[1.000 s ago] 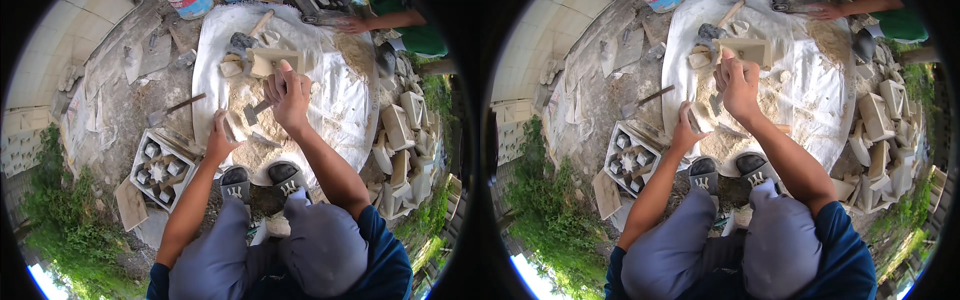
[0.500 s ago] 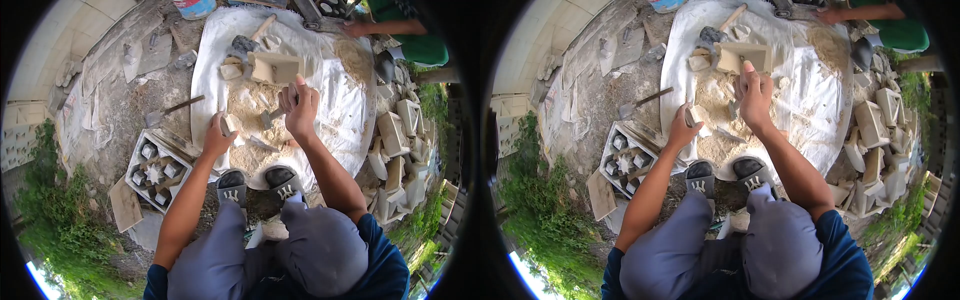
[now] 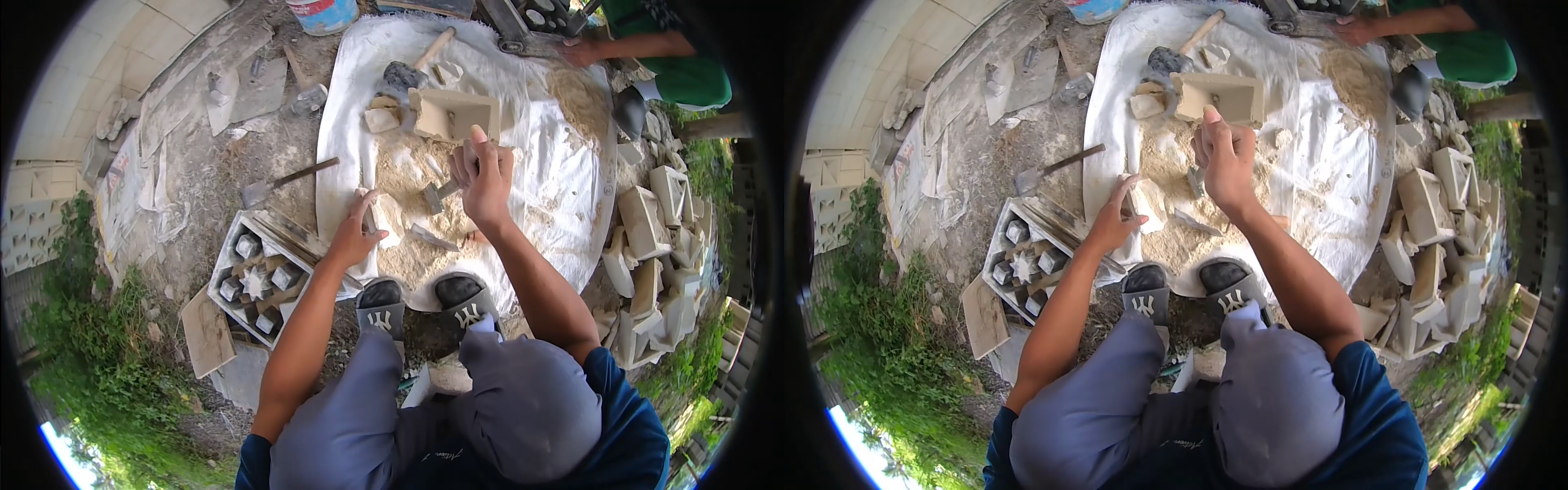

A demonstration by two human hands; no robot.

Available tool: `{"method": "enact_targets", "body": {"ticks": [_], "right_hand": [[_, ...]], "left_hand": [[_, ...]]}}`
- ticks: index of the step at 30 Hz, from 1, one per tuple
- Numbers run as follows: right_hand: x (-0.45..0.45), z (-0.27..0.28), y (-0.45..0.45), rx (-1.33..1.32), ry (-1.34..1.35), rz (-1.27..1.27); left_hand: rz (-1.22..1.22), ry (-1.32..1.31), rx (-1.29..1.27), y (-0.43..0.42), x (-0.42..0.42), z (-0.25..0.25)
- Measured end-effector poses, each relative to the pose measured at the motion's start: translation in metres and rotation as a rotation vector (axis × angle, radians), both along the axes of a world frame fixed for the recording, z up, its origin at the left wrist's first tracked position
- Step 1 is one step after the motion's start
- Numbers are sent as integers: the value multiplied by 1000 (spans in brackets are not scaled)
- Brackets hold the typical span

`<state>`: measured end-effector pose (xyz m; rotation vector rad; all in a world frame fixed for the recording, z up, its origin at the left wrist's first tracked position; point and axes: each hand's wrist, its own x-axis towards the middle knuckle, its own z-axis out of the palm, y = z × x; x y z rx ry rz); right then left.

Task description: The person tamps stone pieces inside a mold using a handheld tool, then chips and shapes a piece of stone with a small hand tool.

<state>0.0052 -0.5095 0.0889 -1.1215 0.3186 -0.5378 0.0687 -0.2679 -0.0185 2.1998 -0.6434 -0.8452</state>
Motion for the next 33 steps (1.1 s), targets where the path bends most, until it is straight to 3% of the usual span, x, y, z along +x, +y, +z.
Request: {"method": "enact_targets", "body": {"ticks": [3, 8, 15, 19, 23, 30, 33], "right_hand": [[0, -3, -1, -2, -30, 14], [5, 3, 2, 20, -44, 15], [3, 60, 2, 17, -216, 132], [2, 39, 19, 71, -239, 170], [3, 7, 33, 15, -158, 189], [-7, 42, 25, 134, -155, 76], [-6, 10, 35, 164, -120, 86]], "left_hand": [[-33, 115, -52, 7, 1, 3], [-41, -1, -61, 4, -2, -3], [9, 80, 6, 2, -2, -10], [58, 92, 15, 3, -8, -11], [69, -90, 22, -8, -4, -24], [46, -82, 239, -9, -1, -20], [53, -76, 240, -12, -2, -21]]}}
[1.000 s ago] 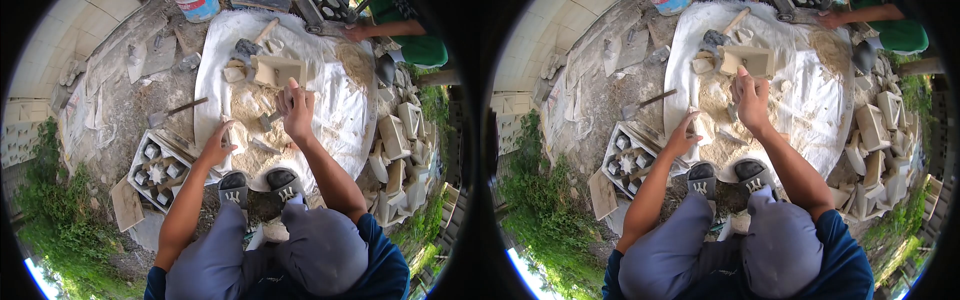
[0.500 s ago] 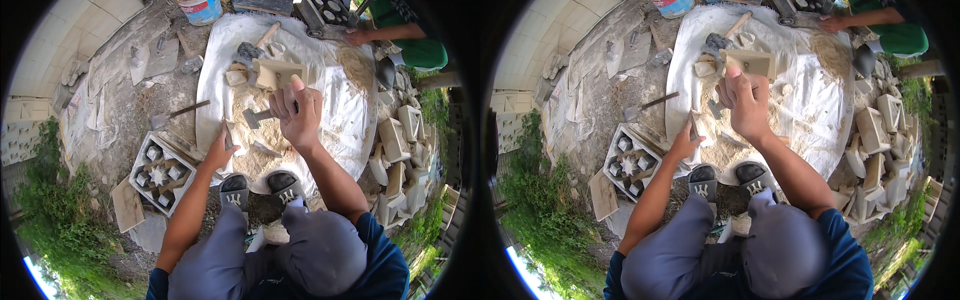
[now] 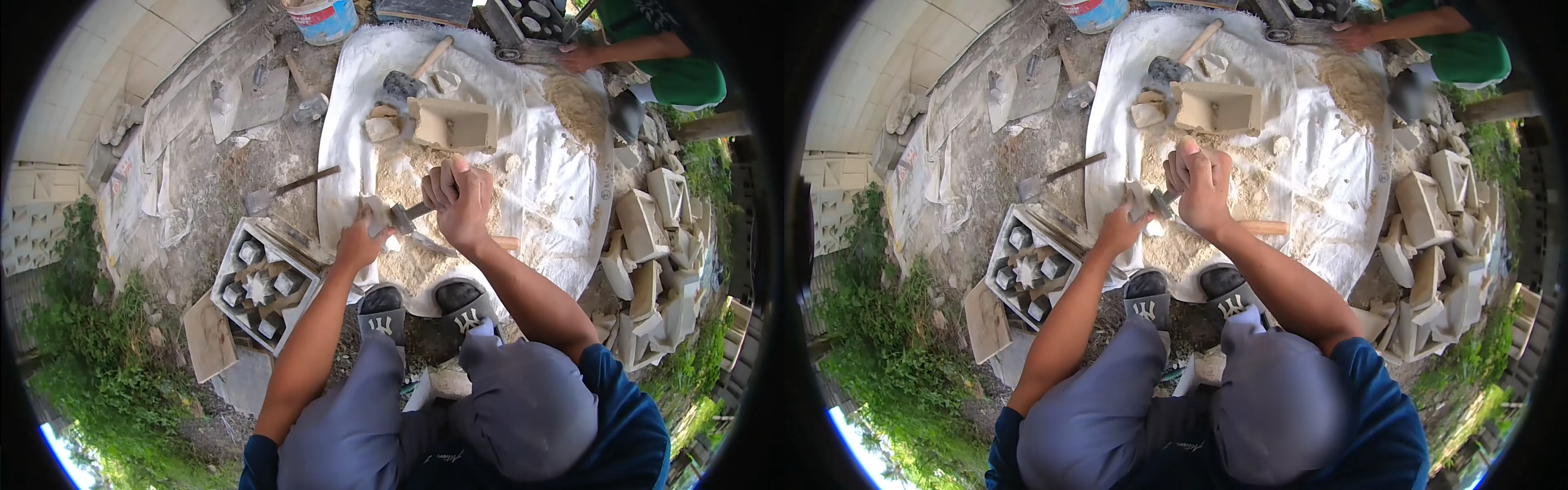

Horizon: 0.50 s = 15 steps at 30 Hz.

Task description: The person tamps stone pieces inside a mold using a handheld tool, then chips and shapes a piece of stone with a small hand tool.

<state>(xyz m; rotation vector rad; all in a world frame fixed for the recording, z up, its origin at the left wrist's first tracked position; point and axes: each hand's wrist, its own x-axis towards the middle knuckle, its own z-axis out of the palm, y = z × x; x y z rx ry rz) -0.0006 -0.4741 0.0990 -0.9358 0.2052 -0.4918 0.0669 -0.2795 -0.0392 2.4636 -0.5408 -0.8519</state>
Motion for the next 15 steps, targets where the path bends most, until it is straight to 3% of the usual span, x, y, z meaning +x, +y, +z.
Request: {"method": "enact_targets", "body": {"ticks": [4, 7, 11, 15], "right_hand": [[4, 15, -6, 4, 9, 0], [-1, 25, -8, -17, 1, 32], [-6, -6, 5, -130, -73, 96], [-5, 26, -3, -31, -20, 44]], "left_hand": [[-12, -56, -9, -1, -1, 3], [61, 92, 21, -2, -3, 2], [-1, -47, -52, 5, 1, -15], [30, 1, 5, -2, -2, 0]]}}
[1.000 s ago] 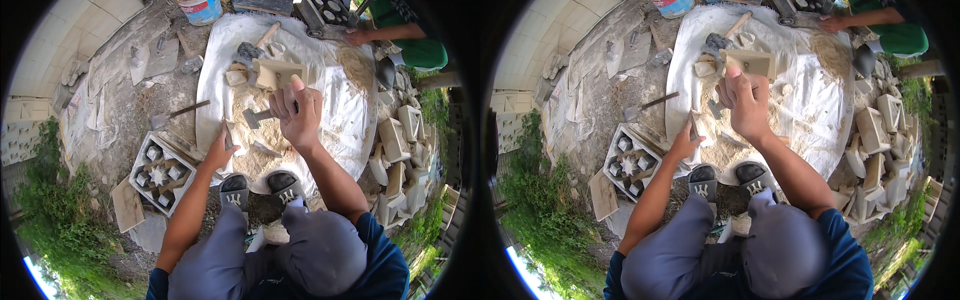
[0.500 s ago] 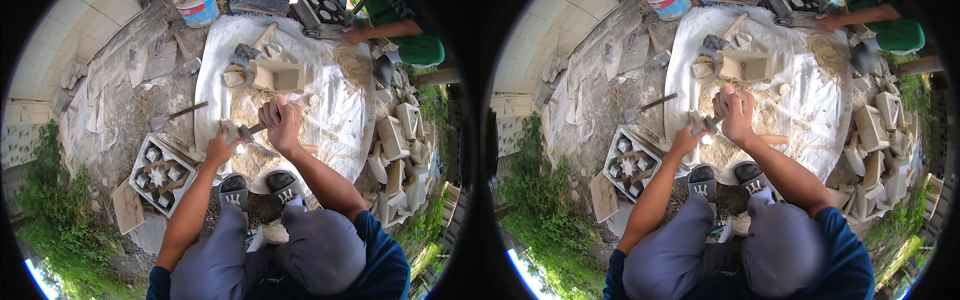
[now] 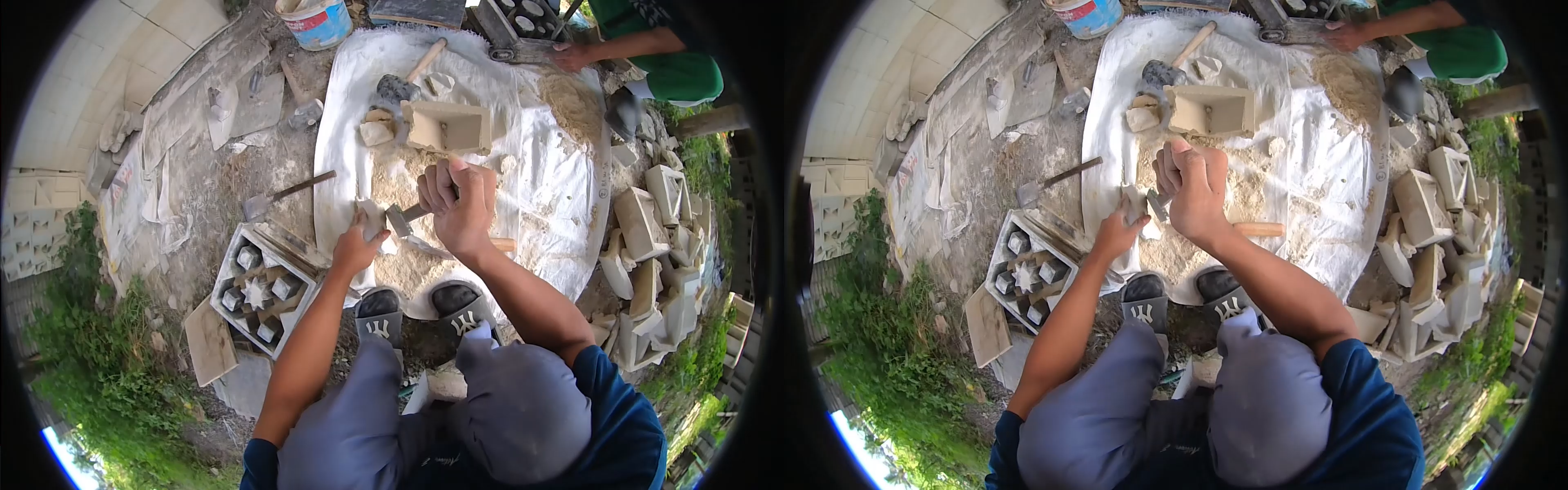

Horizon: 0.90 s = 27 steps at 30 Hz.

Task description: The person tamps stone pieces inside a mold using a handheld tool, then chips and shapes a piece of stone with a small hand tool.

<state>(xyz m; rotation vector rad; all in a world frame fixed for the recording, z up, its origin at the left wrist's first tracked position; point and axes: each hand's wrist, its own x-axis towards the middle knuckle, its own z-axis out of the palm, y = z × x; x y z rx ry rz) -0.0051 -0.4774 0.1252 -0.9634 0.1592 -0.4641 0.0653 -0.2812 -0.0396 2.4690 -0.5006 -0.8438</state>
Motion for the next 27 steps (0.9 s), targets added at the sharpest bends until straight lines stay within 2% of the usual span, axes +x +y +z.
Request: {"method": "enact_targets", "body": {"ticks": [2, 4, 5, 6, 9, 12, 14, 16, 17, 24, 25, 27], "right_hand": [[-6, 21, -7, -1, -32, -40], [-8, -8, 0, -24, -52, -43], [-9, -34, 4, -110, -64, -21], [-8, -35, 6, -197, -77, -1], [-10, -29, 4, -99, -76, -6], [-8, 4, -9, 69, -26, -57], [-12, 8, -9, 39, -39, -51], [-10, -39, 3, -148, -23, -66], [-12, -43, 5, -90, -99, -38], [-10, 15, -18, 39, -62, -104], [-10, 10, -20, 20, -82, -94], [-7, -36, -4, -39, -91, -82]], "left_hand": [[-8, -26, -33, 7, -3, -15], [-13, -69, -79, 7, -1, -18], [-14, -62, -86, 7, -2, -15], [-17, -56, -94, 6, 0, -15], [-18, 40, -69, 7, 2, -17], [41, 67, -54, 4, -1, -7], [37, 34, -80, 3, -2, -6], [31, -4, -107, 6, -3, -9], [8, -5, -90, 6, -2, -10], [14, -16, -119, 5, -2, -13], [19, -17, -121, 5, -1, -13], [9, -26, -98, 5, -1, -11]]}}
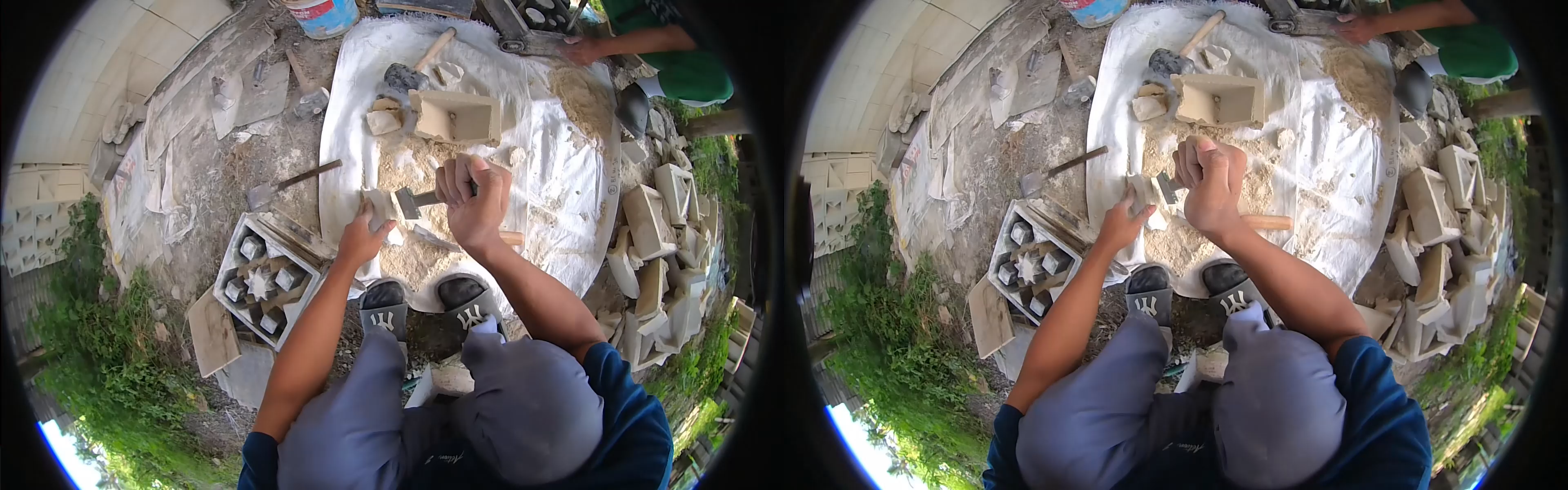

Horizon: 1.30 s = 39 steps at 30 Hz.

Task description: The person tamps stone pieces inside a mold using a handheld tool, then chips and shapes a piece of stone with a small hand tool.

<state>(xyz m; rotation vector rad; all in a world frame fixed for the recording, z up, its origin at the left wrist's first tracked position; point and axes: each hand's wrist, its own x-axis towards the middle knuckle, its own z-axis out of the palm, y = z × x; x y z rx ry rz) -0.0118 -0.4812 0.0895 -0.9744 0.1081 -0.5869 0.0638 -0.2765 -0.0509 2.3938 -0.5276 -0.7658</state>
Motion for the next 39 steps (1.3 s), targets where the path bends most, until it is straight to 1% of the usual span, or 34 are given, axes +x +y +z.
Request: {"method": "enact_targets", "body": {"ticks": [1, 3, 5, 6, 7, 9, 11, 12, 13, 14, 17, 19, 21, 22, 25, 26, 27, 29, 30, 31, 33, 35, 38, 39], "right_hand": [[1, -15, 5, -59, -8, -1], [3, -9, 1, -114, 12, 6], [0, -3, -1, -16, 112, -1], [0, 6, -8, -64, 98, -63], [-1, 24, -13, -7, 98, -98], [-7, 44, -26, 118, 51, -51], [-3, 32, -23, 110, 37, -48], [-1, 19, -19, 106, 20, -55], [2, -11, -11, 40, 25, -39], [3, -13, -10, 56, 19, -46], [9, -2, -20, 95, 30, -73], [7, 19, -27, 161, 42, -116], [-1, 42, -36, 180, 15, -101], [-2, 42, -42, 196, 3, -57], [6, -12, -17, 119, 43, -94], [7, -13, -17, 142, 61, -90], [12, -8, -23, 134, 46, -93], [15, -5, -29, 232, 96, -118], [14, 5, -35, 227, 111, -164], [9, 19, -41, 222, 92, -152], [-2, 45, -50, 201, 67, -135], [2, 29, -44, 199, 53, -127], [7, -25, -16, 143, 59, -136], [11, -20, -14, 106, 39, -142]], "left_hand": [[-4, -4, -3, 1, -1, 1], [-3, 46, -11, -1, 1, 4], [-10, 41, -4, -1, 0, 5], [-12, 36, 3, 0, 1, 6], [-10, 48, 13, 2, 0, 4], [2, 41, -16, 1, 1, 0], [6, 30, -8, 0, 0, 3], [-1, 17, 5, -1, 0, 5], [-4, 13, 2, -2, 0, 9], [-5, 43, 24, -2, -1, 13], [-16, 58, 26, -4, 2, 11], [-17, 59, 21, 0, 4, 7], [-19, 26, -37, 2, 0, 5], [-5, 20, -7, 0, -1, 6], [5, 15, 18, -5, -3, 15], [-4, 8, 14, -6, -3, 18], [-6, 45, 43, -7, -1, 19], [-14, 91, 85, -4, 1, 17], [-19, 82, 41, -3, 4, 12], [-14, 84, 2, 1, 2, 7], [1, 84, 19, 3, -4, 4], [9, 44, 11, -2, 0, 10], [13, 109, 64, -4, 1, 13], [0, 107, 65, -3, 1, 16]]}}
